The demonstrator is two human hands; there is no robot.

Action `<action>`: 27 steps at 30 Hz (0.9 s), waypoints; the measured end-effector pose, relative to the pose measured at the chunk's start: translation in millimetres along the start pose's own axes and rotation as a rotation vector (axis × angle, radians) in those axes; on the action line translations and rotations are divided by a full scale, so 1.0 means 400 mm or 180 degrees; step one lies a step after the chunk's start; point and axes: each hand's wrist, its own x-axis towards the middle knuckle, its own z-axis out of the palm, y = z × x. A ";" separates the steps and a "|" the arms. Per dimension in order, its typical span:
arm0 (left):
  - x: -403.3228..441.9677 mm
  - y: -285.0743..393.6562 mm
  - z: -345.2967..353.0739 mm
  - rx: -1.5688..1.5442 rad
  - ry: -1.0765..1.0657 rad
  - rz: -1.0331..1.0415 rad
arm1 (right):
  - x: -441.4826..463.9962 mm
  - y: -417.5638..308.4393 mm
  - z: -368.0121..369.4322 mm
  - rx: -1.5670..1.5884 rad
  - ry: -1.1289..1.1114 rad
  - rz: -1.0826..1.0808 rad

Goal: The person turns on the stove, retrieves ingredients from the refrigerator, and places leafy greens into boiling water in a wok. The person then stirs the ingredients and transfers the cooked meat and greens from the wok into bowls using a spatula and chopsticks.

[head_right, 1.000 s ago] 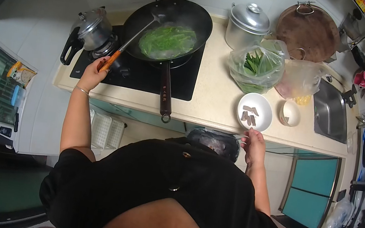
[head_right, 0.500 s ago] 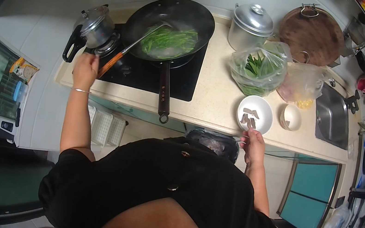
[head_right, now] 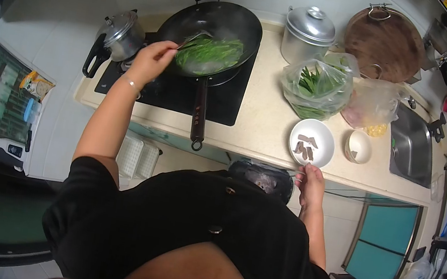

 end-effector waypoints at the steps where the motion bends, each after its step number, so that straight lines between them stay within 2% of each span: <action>1: 0.021 0.010 0.019 0.0310 -0.0199 0.0172 | -0.003 0.000 -0.005 0.0020 0.0008 -0.0016; 2: 0.045 0.004 0.037 0.0307 -0.0202 0.0202 | -0.008 0.001 -0.010 0.0031 0.0024 -0.0025; 4: 0.093 -0.022 0.082 0.1272 -0.0841 0.0912 | -0.023 0.005 -0.018 0.0064 0.0066 -0.0041; 5: 0.115 -0.033 0.102 0.1265 -0.0850 0.0944 | -0.033 0.007 -0.019 0.0074 0.0132 -0.0020; 7: 0.155 -0.052 0.145 0.2141 -0.1583 0.0689 | -0.046 0.016 -0.032 0.0105 0.0225 -0.0003; 11: 0.194 -0.121 0.210 0.2569 -0.1537 0.0504 | -0.063 0.045 -0.065 0.0204 0.0412 0.0100; 13: 0.206 -0.132 0.213 0.2307 -0.1195 -0.0039 | -0.073 0.055 -0.083 0.0237 0.0502 0.0170; 15: 0.219 -0.090 0.179 0.1197 -0.0517 -0.0467 | -0.072 0.058 -0.090 0.0270 0.0533 0.0119; 17: 0.232 -0.146 0.154 0.0129 -0.0062 -0.0798 | -0.068 0.058 -0.095 0.0247 0.0530 0.0154; 18: 0.231 -0.136 0.138 0.0137 -0.0065 -0.0798 | -0.062 0.054 -0.095 0.0208 0.0508 0.0161; 20: 0.218 -0.092 0.084 -0.1693 -0.0155 -0.1768 | -0.051 0.048 -0.091 0.0196 0.0466 0.0156; 21: 0.209 -0.082 0.071 -0.1684 -0.0136 -0.1776 | -0.045 0.044 -0.086 0.0177 0.0431 0.0147; 23: 0.190 -0.067 0.056 -0.1919 -0.0982 -0.1659 | -0.031 0.037 -0.077 0.0179 0.0397 0.0116; 24: 0.185 -0.064 0.046 -0.1879 -0.1111 -0.1534 | -0.024 0.032 -0.074 0.0192 0.0388 0.0080; 25: 0.179 -0.053 0.029 -0.1883 -0.1102 -0.1542 | -0.019 0.029 -0.073 0.0181 0.0382 0.0082; 27: 0.172 -0.035 -0.008 -0.1617 -0.0592 -0.1673 | -0.010 0.025 -0.071 0.0172 0.0361 0.0063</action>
